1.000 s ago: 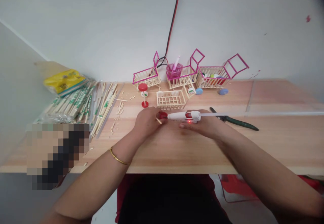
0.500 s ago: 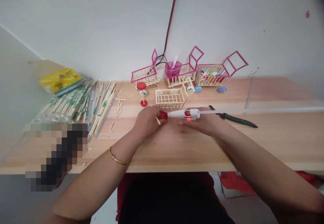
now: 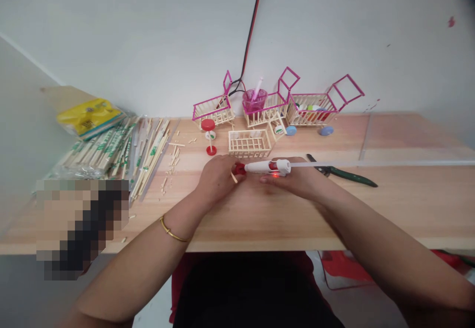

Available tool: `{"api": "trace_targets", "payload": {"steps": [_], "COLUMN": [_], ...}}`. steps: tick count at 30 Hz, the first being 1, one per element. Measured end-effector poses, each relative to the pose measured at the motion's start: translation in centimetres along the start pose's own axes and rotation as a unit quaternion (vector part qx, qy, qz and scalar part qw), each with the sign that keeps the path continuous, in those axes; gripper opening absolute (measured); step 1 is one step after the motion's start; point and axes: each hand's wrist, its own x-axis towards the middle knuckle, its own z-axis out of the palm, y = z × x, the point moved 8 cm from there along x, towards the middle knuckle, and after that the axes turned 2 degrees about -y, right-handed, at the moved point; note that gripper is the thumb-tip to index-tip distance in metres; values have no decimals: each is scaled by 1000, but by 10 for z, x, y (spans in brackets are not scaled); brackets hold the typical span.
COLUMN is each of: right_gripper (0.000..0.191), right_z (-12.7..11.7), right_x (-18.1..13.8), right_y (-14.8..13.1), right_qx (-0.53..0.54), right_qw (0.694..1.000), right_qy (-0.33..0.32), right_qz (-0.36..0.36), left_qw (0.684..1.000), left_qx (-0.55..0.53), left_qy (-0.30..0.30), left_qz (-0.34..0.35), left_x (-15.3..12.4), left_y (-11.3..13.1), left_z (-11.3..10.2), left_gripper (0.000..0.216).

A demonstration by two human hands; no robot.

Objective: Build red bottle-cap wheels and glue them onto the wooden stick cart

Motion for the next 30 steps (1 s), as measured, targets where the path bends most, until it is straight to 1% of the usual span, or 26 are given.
{"api": "trace_targets", "payload": {"steps": [9,17,30], "right_gripper": [31,33,32], "right_z": [-3,-1,3], "right_x": [0,-1,1], "right_y": [2,4,4], "right_qx": [-11,-18,13], "right_qw": [1000,1000,1000], "right_qy": [18,13,12], "right_qz": [-6,6,6], "left_qw": [1000,1000,1000], "left_qx": [-1,3,10], "left_qy": [0,-2,3], "left_qz": [-12,-11,-4], "left_x": [0,0,1], "left_y": [0,-2,-1], "left_z": [0,0,1], "left_gripper": [16,18,17]}}
